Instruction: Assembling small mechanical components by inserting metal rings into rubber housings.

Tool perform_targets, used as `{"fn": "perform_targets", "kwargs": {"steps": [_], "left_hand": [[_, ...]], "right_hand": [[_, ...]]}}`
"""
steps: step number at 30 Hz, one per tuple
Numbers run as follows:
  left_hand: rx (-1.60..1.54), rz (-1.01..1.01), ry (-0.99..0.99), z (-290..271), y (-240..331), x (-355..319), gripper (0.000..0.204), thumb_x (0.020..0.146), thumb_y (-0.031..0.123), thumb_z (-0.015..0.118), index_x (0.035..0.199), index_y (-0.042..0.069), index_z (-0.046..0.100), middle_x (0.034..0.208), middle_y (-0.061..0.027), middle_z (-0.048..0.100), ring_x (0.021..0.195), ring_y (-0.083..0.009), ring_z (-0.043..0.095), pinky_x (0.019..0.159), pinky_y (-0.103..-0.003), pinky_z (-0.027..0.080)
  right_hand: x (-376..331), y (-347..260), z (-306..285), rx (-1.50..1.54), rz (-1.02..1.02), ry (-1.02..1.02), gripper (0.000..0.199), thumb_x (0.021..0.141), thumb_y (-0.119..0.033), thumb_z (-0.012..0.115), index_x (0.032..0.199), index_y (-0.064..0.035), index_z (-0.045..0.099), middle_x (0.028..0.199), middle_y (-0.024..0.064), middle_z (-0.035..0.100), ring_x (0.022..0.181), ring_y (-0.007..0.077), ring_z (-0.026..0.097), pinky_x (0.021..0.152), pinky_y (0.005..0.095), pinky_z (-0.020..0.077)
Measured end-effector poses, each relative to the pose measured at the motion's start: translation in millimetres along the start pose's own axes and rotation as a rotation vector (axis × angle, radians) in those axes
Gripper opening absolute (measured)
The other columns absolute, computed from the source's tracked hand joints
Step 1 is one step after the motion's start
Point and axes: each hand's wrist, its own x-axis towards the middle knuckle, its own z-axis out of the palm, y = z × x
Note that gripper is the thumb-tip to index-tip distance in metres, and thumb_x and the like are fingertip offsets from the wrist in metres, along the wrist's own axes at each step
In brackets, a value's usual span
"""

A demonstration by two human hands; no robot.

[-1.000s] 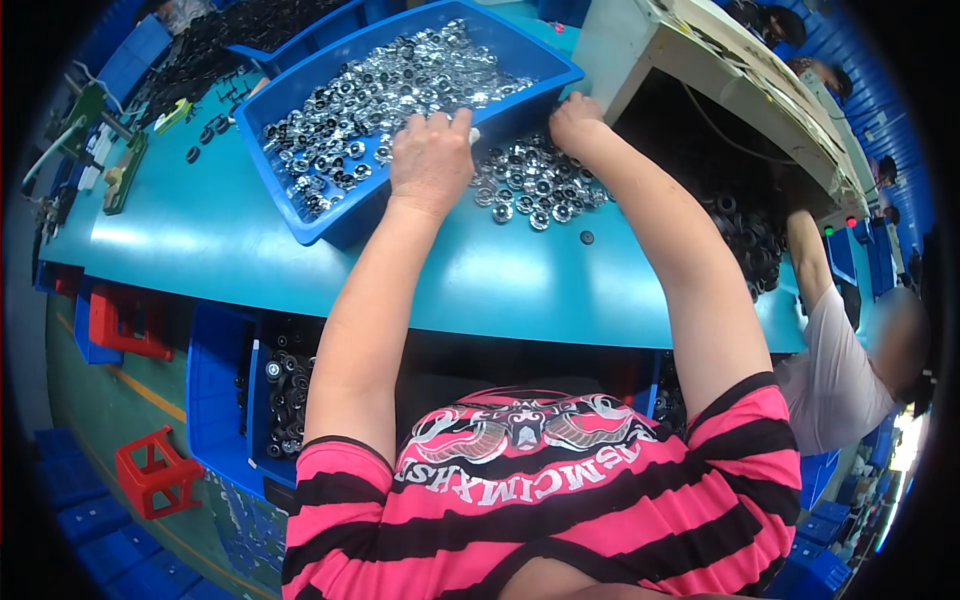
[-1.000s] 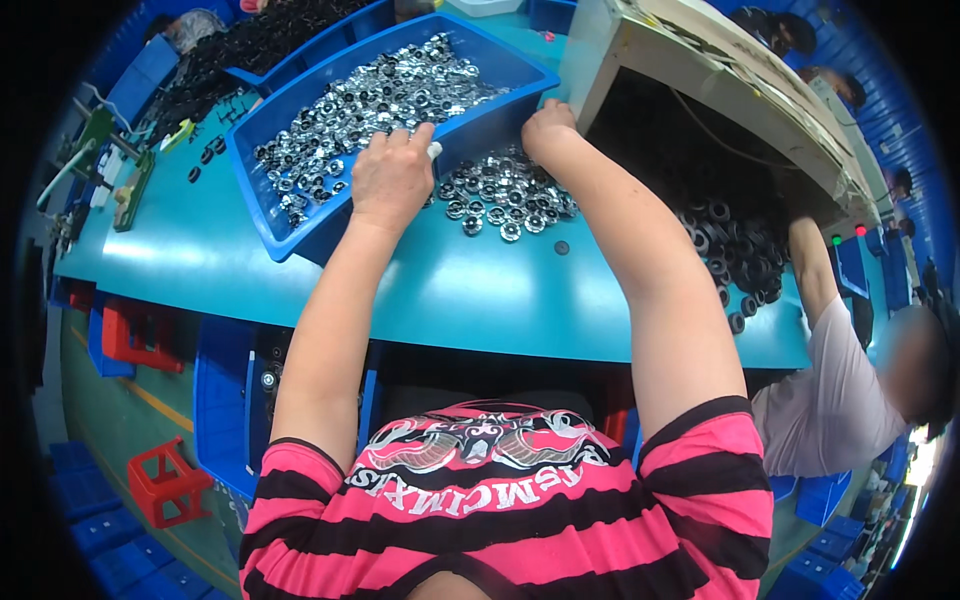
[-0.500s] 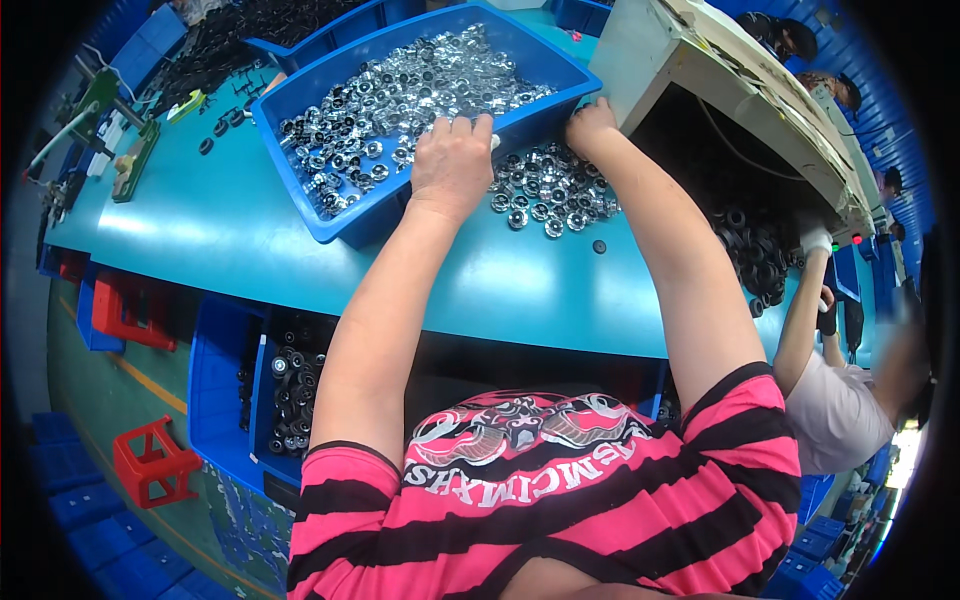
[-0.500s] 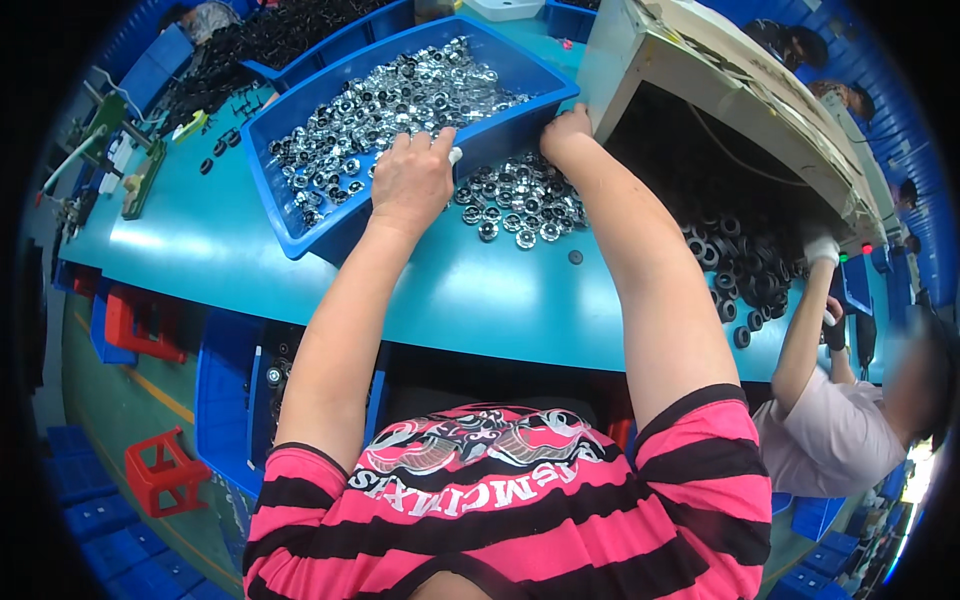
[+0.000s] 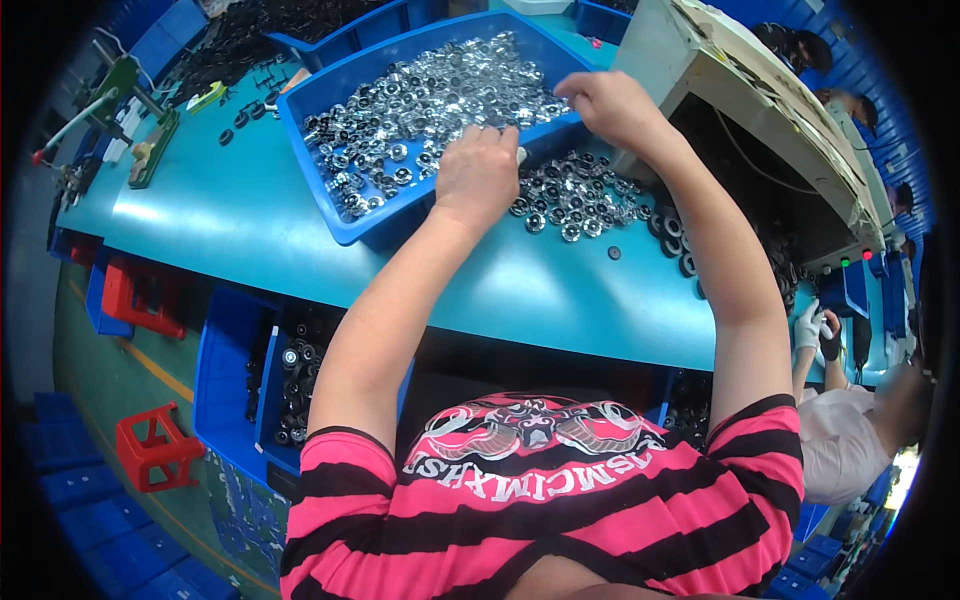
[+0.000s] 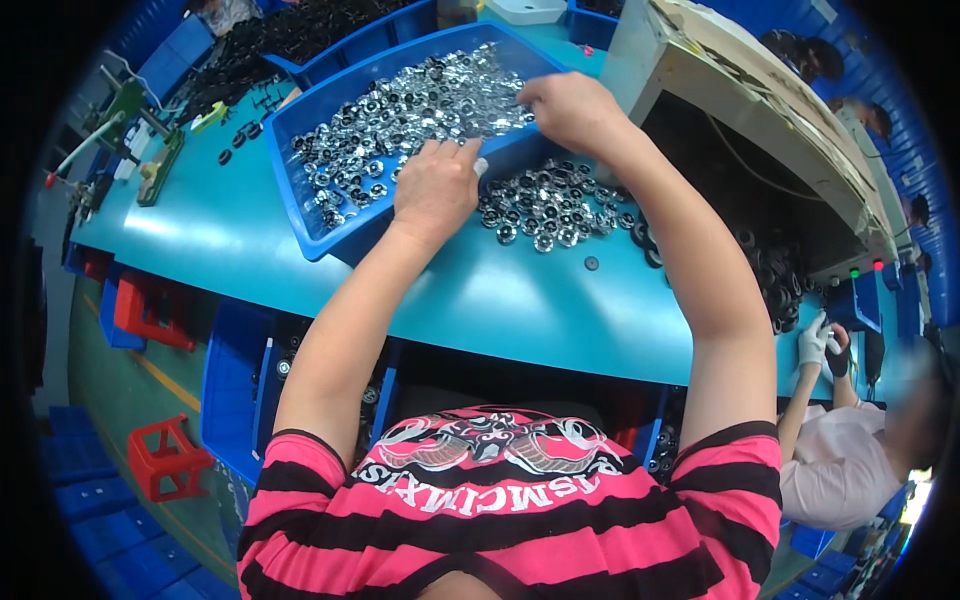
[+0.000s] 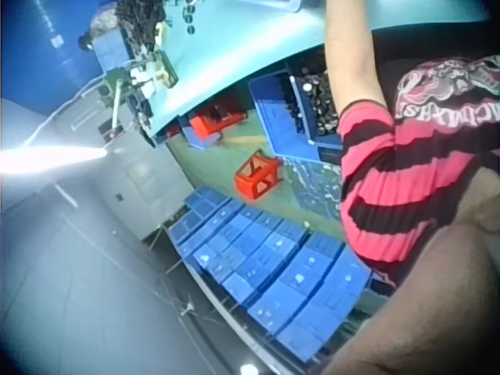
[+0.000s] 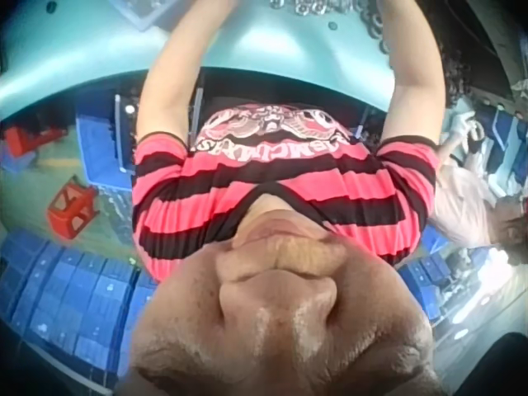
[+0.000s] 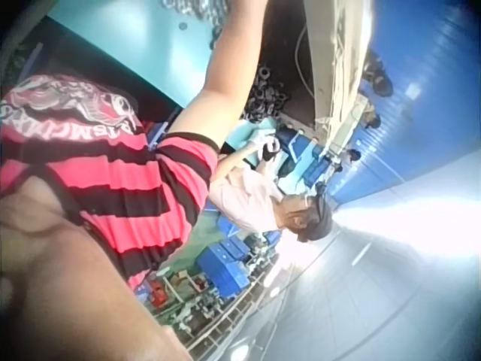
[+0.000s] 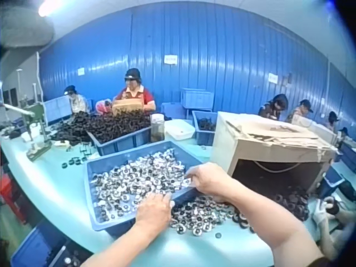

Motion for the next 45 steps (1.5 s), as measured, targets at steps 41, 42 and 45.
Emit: {"fn": "perform_targets", "kwargs": {"steps": [41, 42, 45], "left_hand": [[-0.338, -0.824, -0.577, 4.3, -133.3, 140.5, 0.071, 0.095, 0.067, 0.032, 0.154, 0.027, 0.038, 0.154, -0.0180, 0.039, 0.142, -0.0482, 0.027, 0.118, -0.053, 0.021], [-0.370, -0.826, -0.582, 4.1, -129.2, 139.9, 0.072, 0.095, 0.067, 0.032, 0.154, 0.028, 0.037, 0.154, -0.0182, 0.039, 0.143, -0.0483, 0.025, 0.119, -0.053, 0.019], [-0.412, -0.872, -0.595, 1.8, -117.7, 143.6, 0.073, 0.094, 0.069, 0.031, 0.155, 0.028, 0.035, 0.153, -0.0175, 0.041, 0.145, -0.0479, 0.022, 0.117, -0.054, 0.022]], "right_hand": [[183.1, 28.3, 29.4, 0.051, 0.271, -0.408, 0.121, 0.054, -0.048, 0.092, 0.155, -0.0218, 0.030, 0.149, 0.0227, 0.035, 0.130, 0.0393, 0.050, 0.097, 0.0462, 0.0529], [181.9, 27.8, 32.7, 0.104, 0.267, -0.436, 0.118, 0.055, -0.045, 0.092, 0.154, -0.0218, 0.031, 0.148, 0.0236, 0.036, 0.129, 0.0406, 0.050, 0.095, 0.0473, 0.0546], [180.8, 24.0, 32.3, 0.260, 0.115, -0.468, 0.118, 0.057, -0.047, 0.090, 0.155, -0.0229, 0.030, 0.150, 0.0257, 0.034, 0.134, 0.0423, 0.044, 0.105, 0.0480, 0.0466]]}}
